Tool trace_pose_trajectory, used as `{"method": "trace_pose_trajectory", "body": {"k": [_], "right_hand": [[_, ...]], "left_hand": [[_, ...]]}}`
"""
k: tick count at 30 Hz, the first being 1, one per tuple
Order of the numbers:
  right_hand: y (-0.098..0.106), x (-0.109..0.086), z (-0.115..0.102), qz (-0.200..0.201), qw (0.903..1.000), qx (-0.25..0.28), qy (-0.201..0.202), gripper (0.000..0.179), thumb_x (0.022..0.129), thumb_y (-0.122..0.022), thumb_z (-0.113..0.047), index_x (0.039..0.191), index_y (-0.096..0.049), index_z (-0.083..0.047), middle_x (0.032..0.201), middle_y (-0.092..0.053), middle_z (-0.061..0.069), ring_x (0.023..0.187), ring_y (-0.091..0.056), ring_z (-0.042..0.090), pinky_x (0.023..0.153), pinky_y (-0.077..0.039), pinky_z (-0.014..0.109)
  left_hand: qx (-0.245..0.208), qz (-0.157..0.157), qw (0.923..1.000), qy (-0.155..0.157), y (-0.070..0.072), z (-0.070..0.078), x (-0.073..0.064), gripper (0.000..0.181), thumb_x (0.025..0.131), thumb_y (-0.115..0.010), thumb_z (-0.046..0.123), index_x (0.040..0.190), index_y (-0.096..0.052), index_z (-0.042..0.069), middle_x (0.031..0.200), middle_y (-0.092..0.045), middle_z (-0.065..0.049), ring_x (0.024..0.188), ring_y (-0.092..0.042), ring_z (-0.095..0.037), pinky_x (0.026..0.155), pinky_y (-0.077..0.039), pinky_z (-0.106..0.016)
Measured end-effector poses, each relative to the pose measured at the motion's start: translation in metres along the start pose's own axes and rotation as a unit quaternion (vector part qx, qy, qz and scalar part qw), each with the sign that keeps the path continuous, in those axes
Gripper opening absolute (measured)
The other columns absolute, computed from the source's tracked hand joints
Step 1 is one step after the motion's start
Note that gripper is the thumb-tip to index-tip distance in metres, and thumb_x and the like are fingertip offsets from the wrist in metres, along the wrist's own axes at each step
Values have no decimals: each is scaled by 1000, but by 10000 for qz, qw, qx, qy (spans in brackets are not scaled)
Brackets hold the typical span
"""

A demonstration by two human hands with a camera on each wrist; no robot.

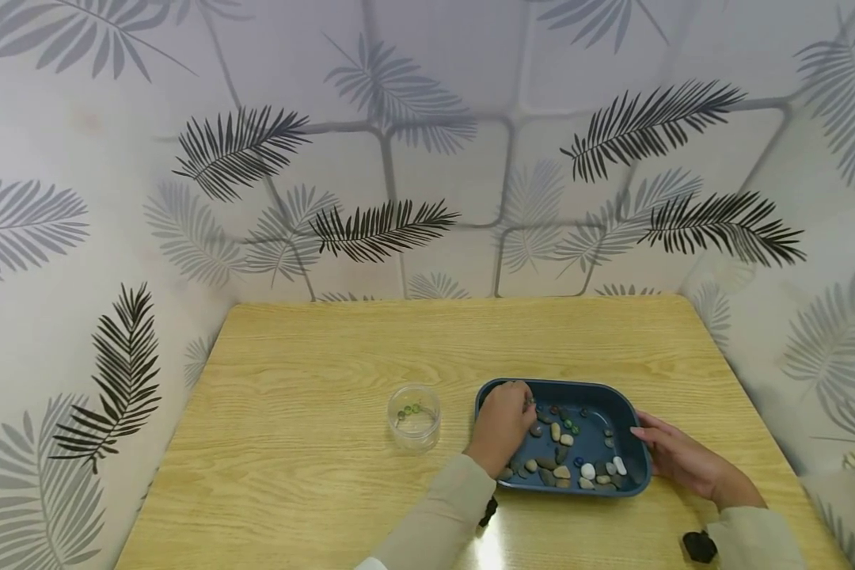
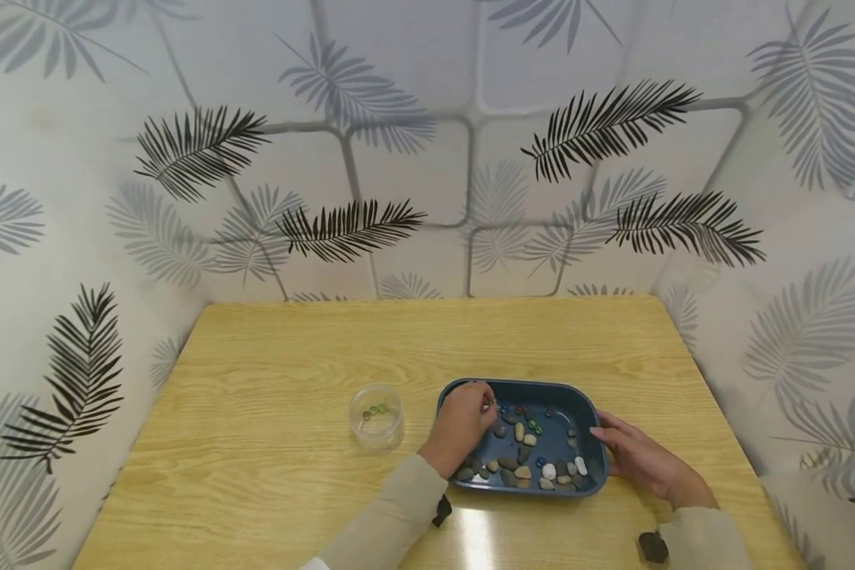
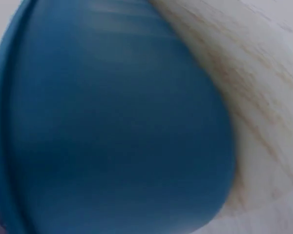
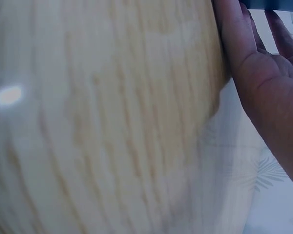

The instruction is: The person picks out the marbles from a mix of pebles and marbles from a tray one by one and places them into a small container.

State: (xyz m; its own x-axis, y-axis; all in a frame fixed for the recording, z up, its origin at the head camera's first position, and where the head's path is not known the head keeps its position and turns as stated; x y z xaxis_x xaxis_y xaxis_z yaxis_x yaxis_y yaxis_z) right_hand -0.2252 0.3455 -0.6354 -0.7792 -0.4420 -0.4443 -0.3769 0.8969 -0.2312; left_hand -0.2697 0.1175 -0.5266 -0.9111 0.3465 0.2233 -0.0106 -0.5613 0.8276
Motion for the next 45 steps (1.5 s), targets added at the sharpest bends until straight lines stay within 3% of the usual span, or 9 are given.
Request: {"method": "trace_pose_trajectory", "body": {"k": [9, 15, 21, 26, 35, 40, 45], "right_hand": [[0, 1, 0, -51, 9999, 33, 79, 62, 97, -32, -23, 141, 9, -8, 119, -44, -15, 108, -46, 7, 87, -39, 45], [0, 1, 0, -157, 9997, -43, 157, 62, 97, -32, -23, 141, 9, -9, 120, -42, -17, 110, -45, 8, 87, -38, 45], [0, 2, 0, -170, 9997, -65, 148, 62, 97, -32, -24, 141, 9, -9, 121, -41, -17, 110, -45, 9, 87, -38, 45], [0, 2, 0, -88, 9998, -112, 114, 63, 97, -33, -24, 141, 9, -8, 120, -42, -17, 109, -45, 9, 87, -38, 44], [0, 0, 0, -23, 9998, -212, 64, 65, 96, -34, -26, 141, 9, -8, 120, -41, -16, 109, -45, 8, 87, -39, 43], [0, -1, -1, -7, 9996, -247, 100, 64, 96, -34, -26, 141, 9, -8, 119, -42, -18, 108, -45, 7, 87, -39, 42], [0, -1, -1, -34, 9997, -222, 102, 64, 96, -34, -26, 141, 8, -8, 119, -42, -18, 109, -45, 7, 87, -39, 42]], "left_hand": [[-211, 404, 9988, -162, 28, 4, -5, 9, 83, -61, 21, 91, -61, 16, 83, -58, 7, 71, -50, 0, 60, -41, -13], [-821, 528, 9951, -150, 55, 8, -14, 13, 84, -60, 20, 96, -61, 15, 87, -56, 7, 75, -52, 0, 62, -42, -12], [-1069, 952, 9893, -278, 84, 9, -25, 14, 84, -60, 19, 97, -61, 13, 88, -57, 5, 76, -54, -1, 65, -42, -11], [-1132, 1212, 9859, -235, 102, -4, -32, 14, 84, -61, 18, 96, -61, 11, 86, -58, 4, 74, -55, -4, 64, -43, -13], [-1009, 1658, 9809, 93, 132, -42, -53, 12, 81, -64, 15, 91, -62, 8, 82, -60, -1, 72, -58, -10, 65, -47, -20], [-743, 1799, 9807, 161, 140, -63, -63, 13, 79, -65, 11, 90, -62, 5, 81, -60, -2, 71, -59, -11, 64, -47, -19], [-831, 1786, 9790, 529, 143, -84, -73, 15, 77, -67, 7, 90, -62, 3, 80, -59, -2, 70, -58, -12, 62, -48, -21]]}}
Point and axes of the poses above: each hand's wrist, its own x-axis towards the middle knuckle, its own y-axis out of the back of the hand, z = x × y, the point moved 10 cm from there along x, towards the middle knuckle
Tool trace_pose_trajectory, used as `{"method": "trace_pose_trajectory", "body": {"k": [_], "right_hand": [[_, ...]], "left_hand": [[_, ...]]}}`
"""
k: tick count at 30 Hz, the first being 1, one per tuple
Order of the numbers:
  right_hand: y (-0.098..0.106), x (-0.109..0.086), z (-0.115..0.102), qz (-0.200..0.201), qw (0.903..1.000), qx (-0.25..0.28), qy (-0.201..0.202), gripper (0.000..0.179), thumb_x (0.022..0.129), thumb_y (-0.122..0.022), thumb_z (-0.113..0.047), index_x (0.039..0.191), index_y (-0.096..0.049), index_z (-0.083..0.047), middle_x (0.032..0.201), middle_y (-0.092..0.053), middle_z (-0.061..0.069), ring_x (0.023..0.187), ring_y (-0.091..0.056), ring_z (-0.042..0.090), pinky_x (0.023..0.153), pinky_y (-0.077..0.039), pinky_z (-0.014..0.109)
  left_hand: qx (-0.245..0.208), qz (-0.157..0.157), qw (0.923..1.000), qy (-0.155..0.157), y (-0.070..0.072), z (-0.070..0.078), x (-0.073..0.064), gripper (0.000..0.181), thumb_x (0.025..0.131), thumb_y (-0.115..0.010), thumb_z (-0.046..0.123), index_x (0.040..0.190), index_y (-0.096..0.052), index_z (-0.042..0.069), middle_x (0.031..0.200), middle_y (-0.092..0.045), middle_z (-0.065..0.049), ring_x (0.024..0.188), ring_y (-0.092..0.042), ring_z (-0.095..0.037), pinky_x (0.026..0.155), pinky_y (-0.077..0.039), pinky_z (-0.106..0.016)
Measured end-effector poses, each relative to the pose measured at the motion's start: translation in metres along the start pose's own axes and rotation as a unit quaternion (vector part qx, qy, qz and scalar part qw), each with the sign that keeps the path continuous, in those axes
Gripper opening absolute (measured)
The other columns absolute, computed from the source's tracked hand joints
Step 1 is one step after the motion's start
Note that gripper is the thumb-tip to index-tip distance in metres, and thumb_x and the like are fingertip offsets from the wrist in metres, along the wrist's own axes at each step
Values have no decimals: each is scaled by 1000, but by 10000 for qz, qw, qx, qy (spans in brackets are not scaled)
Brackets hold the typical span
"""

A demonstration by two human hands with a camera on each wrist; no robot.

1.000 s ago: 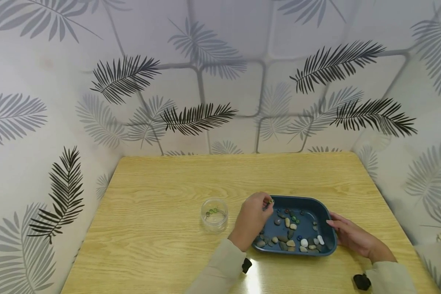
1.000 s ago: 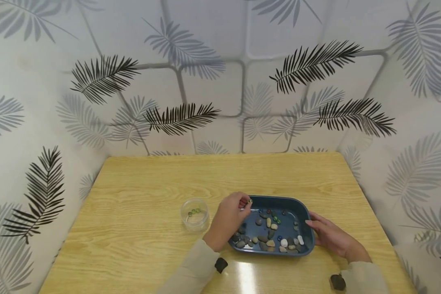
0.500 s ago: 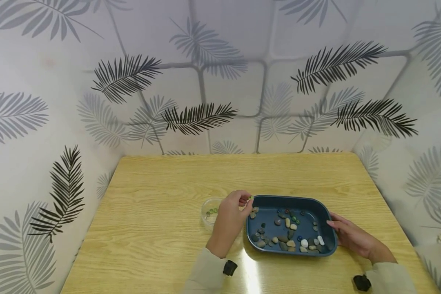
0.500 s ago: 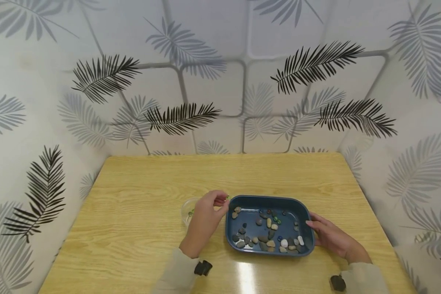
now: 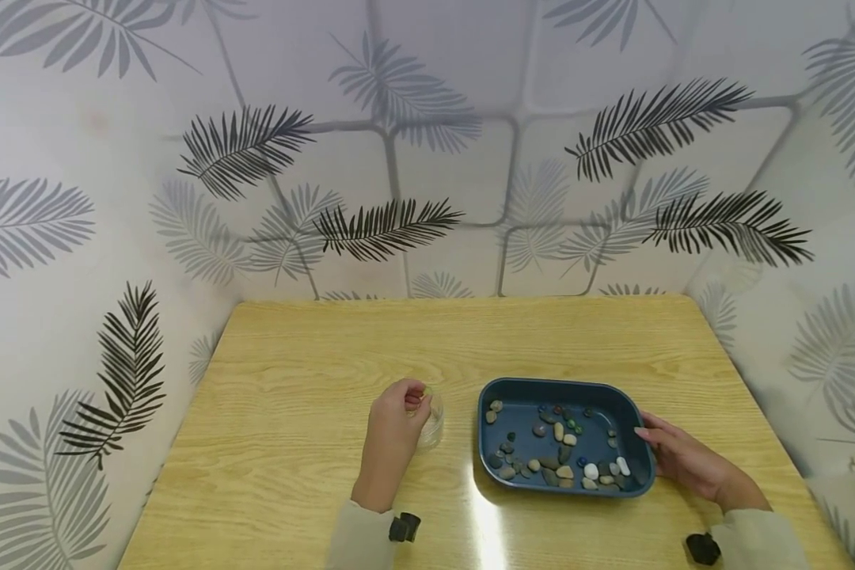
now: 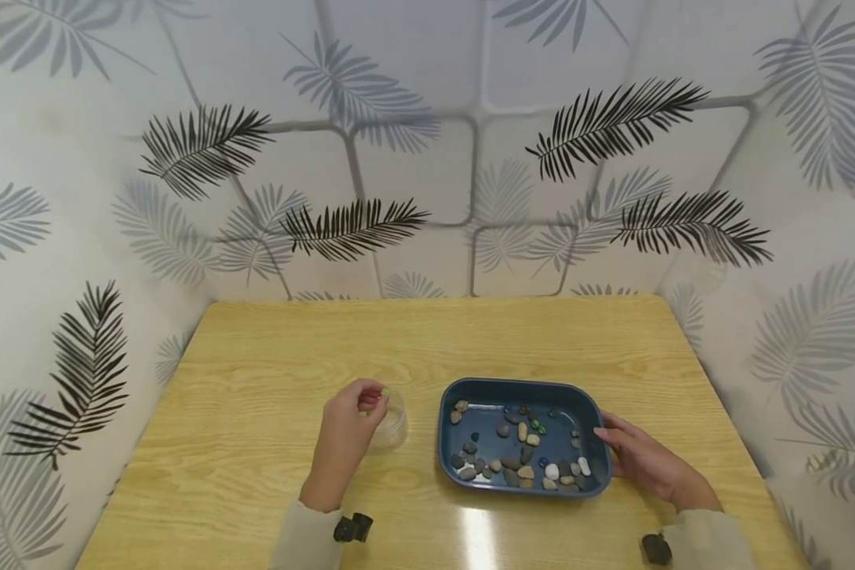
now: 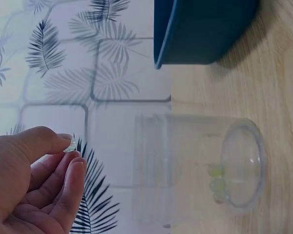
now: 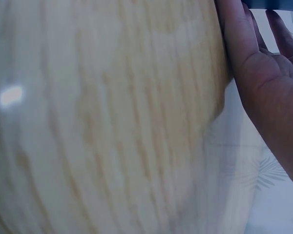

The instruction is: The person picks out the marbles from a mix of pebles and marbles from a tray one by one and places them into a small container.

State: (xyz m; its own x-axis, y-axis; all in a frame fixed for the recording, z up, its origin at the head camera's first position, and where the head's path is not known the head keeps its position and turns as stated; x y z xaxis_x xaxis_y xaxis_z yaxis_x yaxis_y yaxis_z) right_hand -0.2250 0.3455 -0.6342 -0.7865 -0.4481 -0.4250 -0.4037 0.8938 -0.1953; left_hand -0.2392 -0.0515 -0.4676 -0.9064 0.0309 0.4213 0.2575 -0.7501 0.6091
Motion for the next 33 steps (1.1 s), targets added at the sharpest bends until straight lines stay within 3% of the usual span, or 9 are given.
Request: {"method": "trace_pose_trajectory", "body": {"k": [6, 14, 20, 27, 33], "right_hand": [[0, 1, 1, -27, 10000, 36, 25, 64, 97, -34, -26, 141, 9, -7, 119, -44, -18, 109, -46, 8, 87, -39, 42], [1, 1, 2, 37, 10000, 63, -24, 64, 96, -34, -26, 141, 8, -8, 120, -43, -16, 108, -45, 7, 87, -39, 43], [1, 0, 1, 76, 10000, 9, -46, 64, 96, -35, -27, 142, 6, -8, 122, -40, -16, 108, -44, 6, 87, -39, 43], [2, 0, 1, 111, 9999, -23, -49, 64, 96, -35, -27, 141, 6, -7, 122, -39, -15, 108, -45, 6, 87, -39, 42], [0, -1, 0, 24, 10000, 86, -27, 64, 97, -33, -26, 141, 8, -7, 121, -41, -16, 108, -45, 4, 87, -39, 42]], "left_hand": [[155, -87, 9994, 292, 2, -15, -4, 13, 78, -66, 7, 90, -62, 2, 78, -60, -3, 68, -59, -15, 59, -48, -23], [182, -483, 9954, 811, -12, -31, -9, 13, 81, -63, 11, 92, -62, 4, 82, -59, -1, 72, -57, -11, 62, -47, -20], [229, -559, 9948, 821, -19, -34, -10, 13, 81, -63, 9, 92, -62, 3, 82, -59, -2, 74, -57, -12, 62, -47, -21], [429, -495, 9960, 611, -21, -32, -8, 13, 81, -63, 9, 92, -62, 3, 82, -59, -2, 74, -57, -13, 62, -47, -22], [370, -461, 9961, 660, -23, -33, -6, 12, 81, -64, 9, 92, -62, 4, 82, -60, -2, 73, -57, -13, 62, -47, -23]]}}
Point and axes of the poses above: each hand's wrist, its own x-axis towards the middle knuckle, its own y-axis out of the back of the hand, z = x × y, the point moved 10 cm from there along x, towards the middle knuckle
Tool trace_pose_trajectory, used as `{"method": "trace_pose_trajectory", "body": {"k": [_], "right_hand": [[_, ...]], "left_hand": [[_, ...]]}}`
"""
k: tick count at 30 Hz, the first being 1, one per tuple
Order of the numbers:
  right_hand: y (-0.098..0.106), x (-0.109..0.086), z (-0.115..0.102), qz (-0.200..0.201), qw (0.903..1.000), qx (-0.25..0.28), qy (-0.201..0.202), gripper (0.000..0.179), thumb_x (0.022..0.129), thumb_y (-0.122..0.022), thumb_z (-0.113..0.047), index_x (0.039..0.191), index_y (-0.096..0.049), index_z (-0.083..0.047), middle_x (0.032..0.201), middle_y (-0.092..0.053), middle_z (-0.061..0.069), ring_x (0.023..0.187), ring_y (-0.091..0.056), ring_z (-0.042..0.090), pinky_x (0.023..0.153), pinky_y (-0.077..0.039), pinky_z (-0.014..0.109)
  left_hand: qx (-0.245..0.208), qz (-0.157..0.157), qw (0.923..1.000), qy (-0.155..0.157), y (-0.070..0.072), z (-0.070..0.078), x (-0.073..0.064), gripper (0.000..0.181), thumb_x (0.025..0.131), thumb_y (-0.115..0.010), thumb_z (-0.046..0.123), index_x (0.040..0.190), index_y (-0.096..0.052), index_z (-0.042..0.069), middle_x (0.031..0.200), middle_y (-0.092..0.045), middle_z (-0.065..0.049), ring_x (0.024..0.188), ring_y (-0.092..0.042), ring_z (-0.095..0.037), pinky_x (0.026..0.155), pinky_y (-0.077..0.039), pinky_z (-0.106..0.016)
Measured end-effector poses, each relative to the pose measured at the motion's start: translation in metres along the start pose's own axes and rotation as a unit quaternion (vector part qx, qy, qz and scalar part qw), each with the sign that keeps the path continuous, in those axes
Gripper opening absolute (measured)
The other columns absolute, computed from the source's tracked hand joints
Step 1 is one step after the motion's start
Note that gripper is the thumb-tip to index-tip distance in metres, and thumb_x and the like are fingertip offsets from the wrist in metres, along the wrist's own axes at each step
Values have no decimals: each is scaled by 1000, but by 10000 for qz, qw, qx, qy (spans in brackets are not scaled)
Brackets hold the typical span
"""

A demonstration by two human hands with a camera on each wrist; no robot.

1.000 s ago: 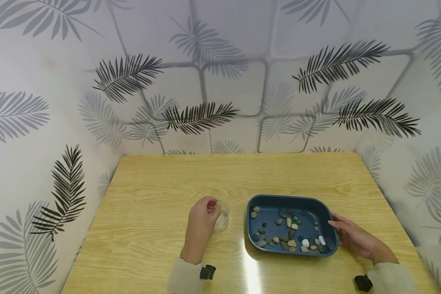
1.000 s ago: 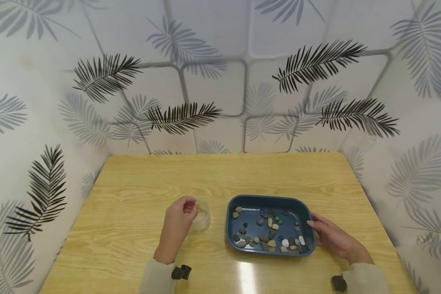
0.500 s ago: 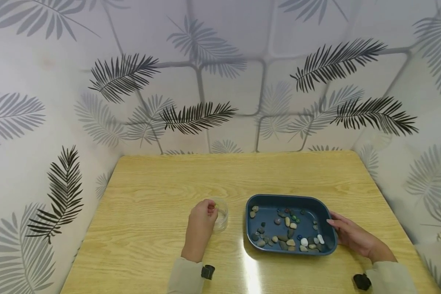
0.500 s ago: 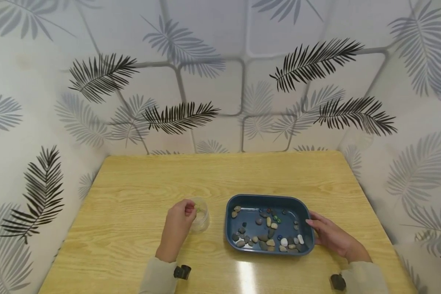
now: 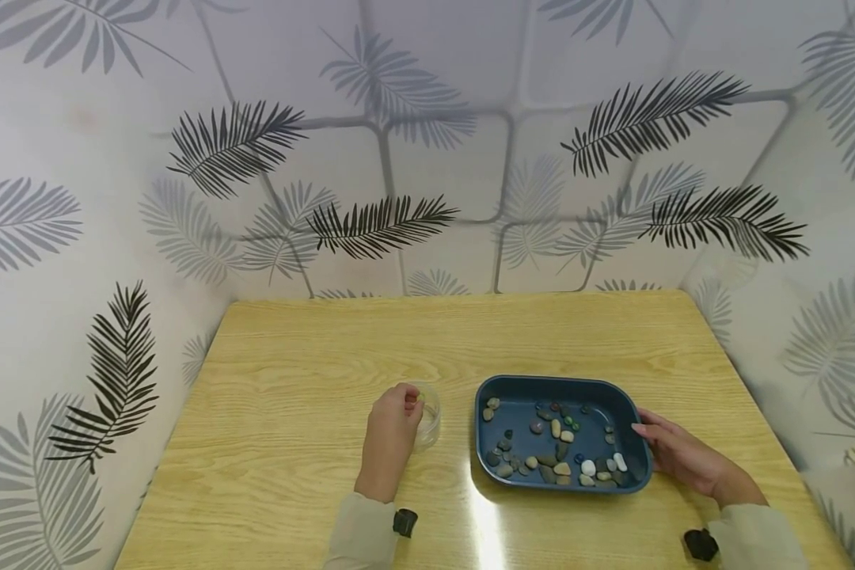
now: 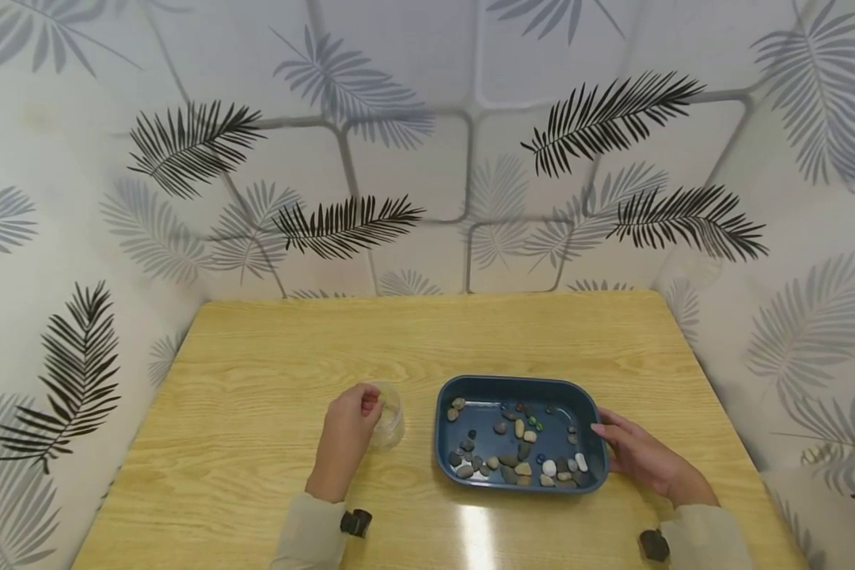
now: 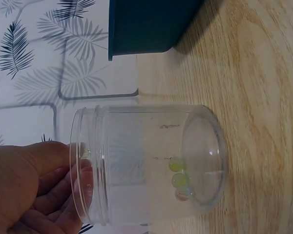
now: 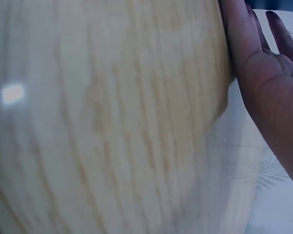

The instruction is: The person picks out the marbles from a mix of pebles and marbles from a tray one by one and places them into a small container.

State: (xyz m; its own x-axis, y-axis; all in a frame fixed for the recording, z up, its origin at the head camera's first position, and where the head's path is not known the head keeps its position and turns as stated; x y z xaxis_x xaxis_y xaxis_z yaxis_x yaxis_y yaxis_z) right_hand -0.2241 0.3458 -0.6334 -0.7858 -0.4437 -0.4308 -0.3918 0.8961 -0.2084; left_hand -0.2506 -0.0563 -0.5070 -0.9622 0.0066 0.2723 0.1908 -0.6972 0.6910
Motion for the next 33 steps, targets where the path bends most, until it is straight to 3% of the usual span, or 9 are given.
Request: {"method": "trace_pose_trajectory", "body": {"k": [18, 27, 33], "right_hand": [[-1, 0, -1, -13, 10000, -42, 86, 64, 97, -34, -24, 140, 9, -3, 117, -45, -19, 107, -47, 4, 85, -41, 42], [2, 0, 1, 45, 10000, -43, 74, 65, 97, -33, -25, 140, 10, -4, 118, -42, -19, 107, -46, 3, 86, -40, 41], [3, 1, 2, 162, 9998, -64, 60, 64, 96, -34, -26, 141, 7, -5, 121, -38, -15, 107, -46, 3, 86, -40, 41]], "left_hand": [[-236, 8, 9997, 22, 1, 2, 3, 12, 83, -61, 9, 93, -62, 3, 83, -60, -2, 72, -57, -12, 63, -47, -23], [-205, 167, 9989, -397, 2, 26, 0, 11, 83, -61, 12, 92, -63, 6, 83, -59, 1, 72, -56, -9, 64, -47, -22], [-157, -49, 9982, -582, -12, 39, 0, 11, 85, -59, 16, 93, -62, 9, 83, -58, 2, 73, -55, -7, 64, -47, -20]]}}
Point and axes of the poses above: each hand's wrist, its own x-axis towards the middle knuckle, its own y-axis out of the back of the hand, z = x × y, the point moved 10 cm from there along x, towards the middle knuckle
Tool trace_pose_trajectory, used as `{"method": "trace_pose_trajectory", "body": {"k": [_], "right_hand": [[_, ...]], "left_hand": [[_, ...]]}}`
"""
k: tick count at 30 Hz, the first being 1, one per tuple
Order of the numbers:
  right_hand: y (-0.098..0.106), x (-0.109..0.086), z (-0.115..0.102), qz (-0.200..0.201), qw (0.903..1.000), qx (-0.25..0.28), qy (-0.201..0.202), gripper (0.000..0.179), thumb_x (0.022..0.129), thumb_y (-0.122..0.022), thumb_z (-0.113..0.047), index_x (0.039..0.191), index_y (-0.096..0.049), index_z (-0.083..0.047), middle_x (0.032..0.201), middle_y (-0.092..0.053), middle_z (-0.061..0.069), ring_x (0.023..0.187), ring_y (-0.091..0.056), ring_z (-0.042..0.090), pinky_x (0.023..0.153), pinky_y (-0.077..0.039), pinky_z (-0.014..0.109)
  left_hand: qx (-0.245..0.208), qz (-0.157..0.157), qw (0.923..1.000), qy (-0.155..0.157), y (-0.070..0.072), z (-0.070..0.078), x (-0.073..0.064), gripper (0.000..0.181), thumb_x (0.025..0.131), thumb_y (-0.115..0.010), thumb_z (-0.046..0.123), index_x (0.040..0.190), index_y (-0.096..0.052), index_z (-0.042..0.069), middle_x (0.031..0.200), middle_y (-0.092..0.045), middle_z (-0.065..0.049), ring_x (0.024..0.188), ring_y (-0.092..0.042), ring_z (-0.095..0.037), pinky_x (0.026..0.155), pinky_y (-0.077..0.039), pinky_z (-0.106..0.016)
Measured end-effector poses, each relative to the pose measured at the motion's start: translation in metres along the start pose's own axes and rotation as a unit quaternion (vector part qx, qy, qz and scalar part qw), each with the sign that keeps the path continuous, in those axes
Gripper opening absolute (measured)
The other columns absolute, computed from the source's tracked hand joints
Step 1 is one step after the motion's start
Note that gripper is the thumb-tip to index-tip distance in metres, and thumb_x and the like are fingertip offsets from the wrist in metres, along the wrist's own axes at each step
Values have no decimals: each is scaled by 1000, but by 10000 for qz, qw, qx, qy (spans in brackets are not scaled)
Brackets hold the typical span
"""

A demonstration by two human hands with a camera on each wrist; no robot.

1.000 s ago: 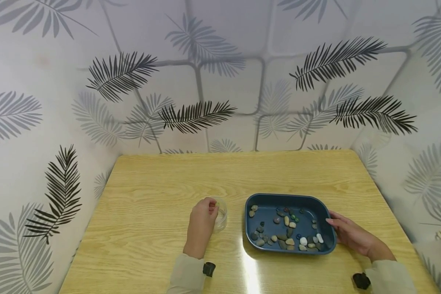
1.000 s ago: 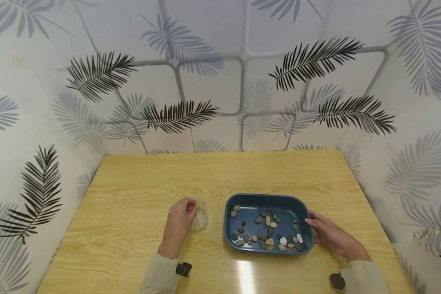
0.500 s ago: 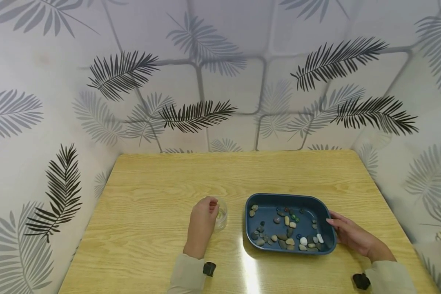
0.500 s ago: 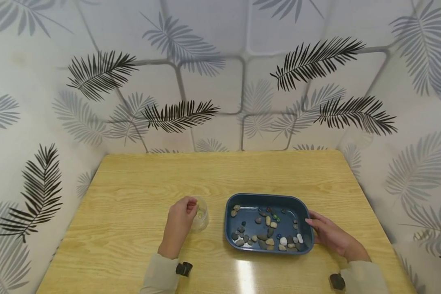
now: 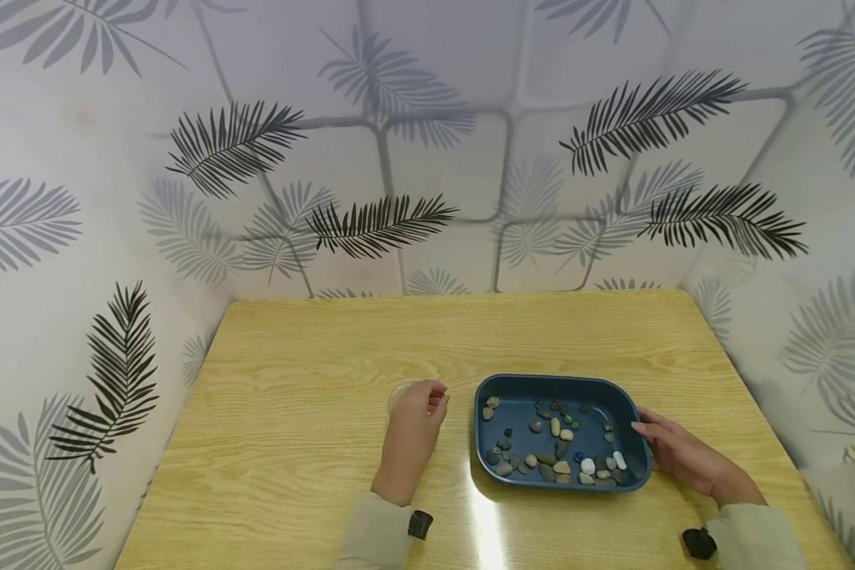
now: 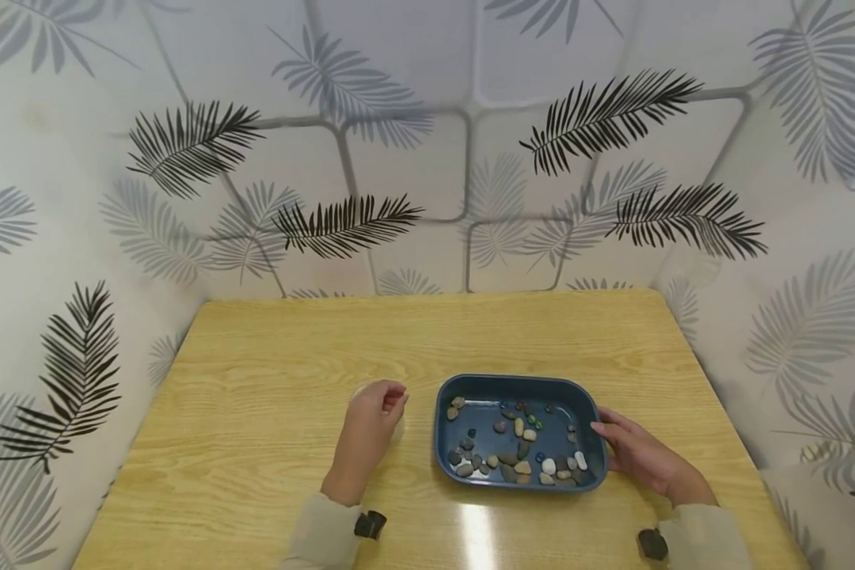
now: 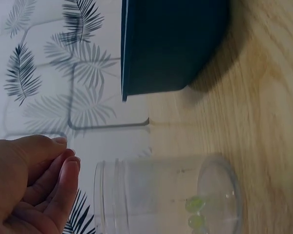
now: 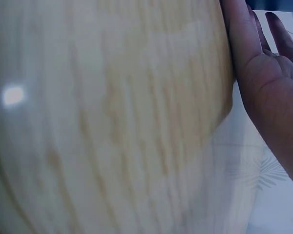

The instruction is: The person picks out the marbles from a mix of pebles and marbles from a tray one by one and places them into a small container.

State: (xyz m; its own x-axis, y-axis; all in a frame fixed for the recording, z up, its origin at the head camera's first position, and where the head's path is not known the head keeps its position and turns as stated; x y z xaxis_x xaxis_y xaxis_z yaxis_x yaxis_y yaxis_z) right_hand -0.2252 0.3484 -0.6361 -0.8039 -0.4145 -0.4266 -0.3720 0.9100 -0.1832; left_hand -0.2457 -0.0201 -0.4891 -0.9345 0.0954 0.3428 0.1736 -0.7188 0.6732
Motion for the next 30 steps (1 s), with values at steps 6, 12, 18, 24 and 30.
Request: {"method": "trace_pose_trajectory", "body": {"k": [6, 12, 18, 24, 30], "right_hand": [[0, 0, 0, 12, 10000, 3, 8, 64, 96, -34, -26, 141, 6, -5, 120, -40, -15, 107, -47, 6, 86, -41, 42], [0, 1, 0, -39, 10000, -4, 68, 63, 97, -34, -26, 141, 5, -5, 121, -40, -16, 108, -46, 7, 86, -40, 43], [0, 1, 0, -61, 9998, -83, 142, 63, 96, -34, -27, 141, 5, -4, 122, -43, -13, 109, -47, 10, 85, -41, 43], [1, 0, -1, -32, 9998, -74, 155, 63, 97, -34, -26, 141, 5, -4, 122, -41, -14, 108, -47, 11, 84, -41, 43], [0, -2, -1, -60, 9997, -64, 212, 62, 97, -33, -25, 141, 5, -5, 123, -40, -14, 109, -47, 9, 84, -41, 43]], "left_hand": [[-19, -376, 9992, -140, -23, 14, 2, 12, 84, -60, 16, 94, -63, 8, 84, -59, 2, 73, -56, -7, 63, -46, -18], [-132, -719, 9968, -318, -46, 31, 1, 13, 85, -59, 18, 94, -63, 9, 85, -59, 3, 74, -55, -5, 63, -44, -15], [-114, -732, 9957, -547, -63, 44, 5, 10, 86, -58, 19, 92, -62, 13, 84, -57, 6, 74, -53, -2, 64, -44, -13], [-218, -747, 9951, -618, -80, 51, 11, 13, 87, -57, 20, 97, -62, 12, 89, -58, 6, 77, -53, 0, 65, -43, -12], [-271, -726, 9948, -664, -92, 58, 16, 13, 87, -57, 19, 95, -63, 11, 87, -58, 6, 75, -53, 0, 64, -42, -11]]}}
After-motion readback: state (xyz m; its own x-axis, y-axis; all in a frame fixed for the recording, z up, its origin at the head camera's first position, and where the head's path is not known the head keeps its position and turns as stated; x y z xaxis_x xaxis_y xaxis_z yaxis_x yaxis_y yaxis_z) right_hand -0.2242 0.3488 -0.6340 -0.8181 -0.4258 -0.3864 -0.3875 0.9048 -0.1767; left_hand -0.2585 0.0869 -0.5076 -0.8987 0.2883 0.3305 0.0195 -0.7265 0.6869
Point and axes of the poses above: each hand's wrist, its own x-axis towards the middle knuckle, its own y-axis out of the back of the hand, z = x × y, the point moved 10 cm from there along x, towards the middle knuckle
